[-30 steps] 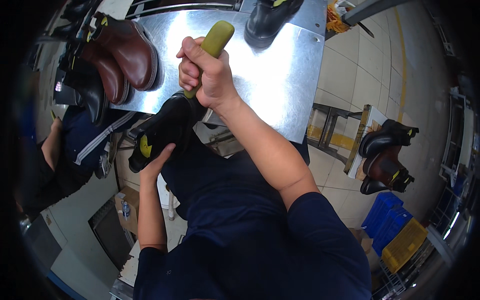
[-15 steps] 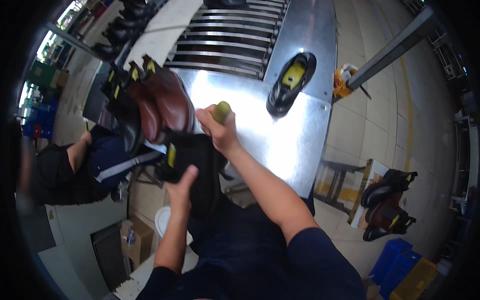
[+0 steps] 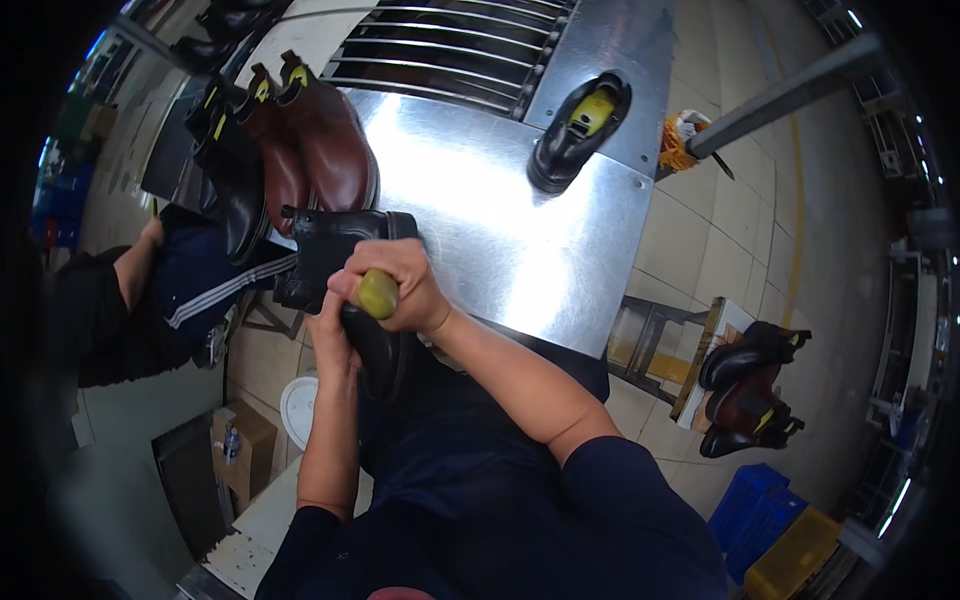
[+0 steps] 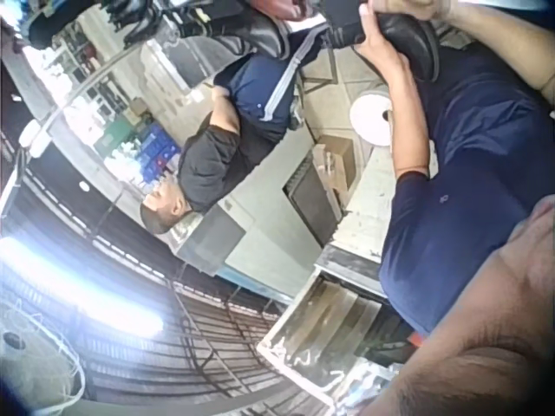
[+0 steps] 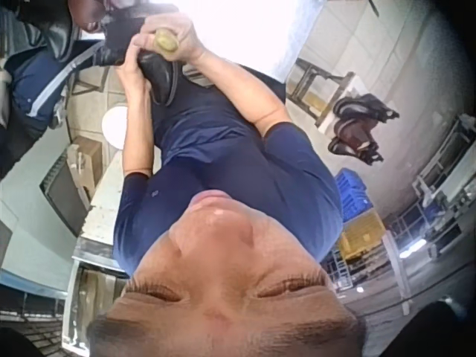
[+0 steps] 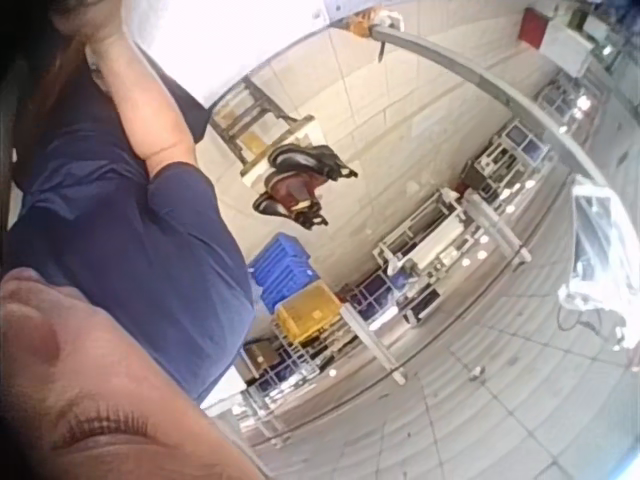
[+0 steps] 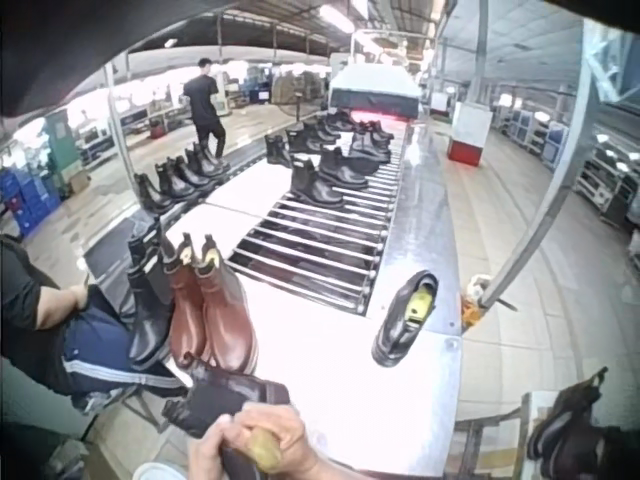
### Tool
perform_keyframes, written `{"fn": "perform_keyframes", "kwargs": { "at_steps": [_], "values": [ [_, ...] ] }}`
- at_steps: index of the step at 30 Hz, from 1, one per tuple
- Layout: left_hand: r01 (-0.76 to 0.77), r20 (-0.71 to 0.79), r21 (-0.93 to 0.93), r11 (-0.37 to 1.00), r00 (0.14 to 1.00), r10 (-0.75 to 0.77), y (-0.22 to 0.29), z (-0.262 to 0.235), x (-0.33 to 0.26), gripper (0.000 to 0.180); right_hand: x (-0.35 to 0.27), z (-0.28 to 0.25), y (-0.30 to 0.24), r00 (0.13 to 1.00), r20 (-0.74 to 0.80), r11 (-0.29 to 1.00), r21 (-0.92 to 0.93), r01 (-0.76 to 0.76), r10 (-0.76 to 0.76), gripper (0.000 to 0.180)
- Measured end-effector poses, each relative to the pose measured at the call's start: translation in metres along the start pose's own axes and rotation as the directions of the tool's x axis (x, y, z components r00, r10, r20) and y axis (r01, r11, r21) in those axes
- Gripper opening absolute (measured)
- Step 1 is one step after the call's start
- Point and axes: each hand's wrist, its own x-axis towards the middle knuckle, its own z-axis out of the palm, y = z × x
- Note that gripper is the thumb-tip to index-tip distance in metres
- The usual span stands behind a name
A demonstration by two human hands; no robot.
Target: The recorder uses a brush to clean and finish shoes on a manufacturing assembly line.
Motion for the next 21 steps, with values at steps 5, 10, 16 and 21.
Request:
{"fn": "perform_keyframes", "kwargs": {
  "at_steps": [5,10,16,21],
  "values": [
    [-0.232,0.175,0.212,0.949,0.965,0.197,0.011,0.015,-0.015,0.04,-0.068,-0.017,-0.029,0.929,0.091,0.927,0.087,-0.366,0.358,0.015],
    [-0.634,0.619,0.482,0.604,0.735,0.277,0.02,0.026,-0.008,0.049,-0.14,-0.09,-0.061,0.753,-0.133,0.757,0.252,-0.604,0.645,0.033],
    [-0.977,0.988,0.152,0.151,0.155,0.011,0.063,0.088,-0.025,0.058,-0.117,-0.165,-0.101,0.672,-0.566,0.877,0.259,-0.405,0.478,0.034],
    [-0.955,0.954,0.264,-0.133,0.279,-0.109,0.032,0.092,-0.044,0.056,-0.112,-0.18,-0.094,0.585,-0.59,0.83,0.421,-0.366,0.557,0.025]
  ]
}}
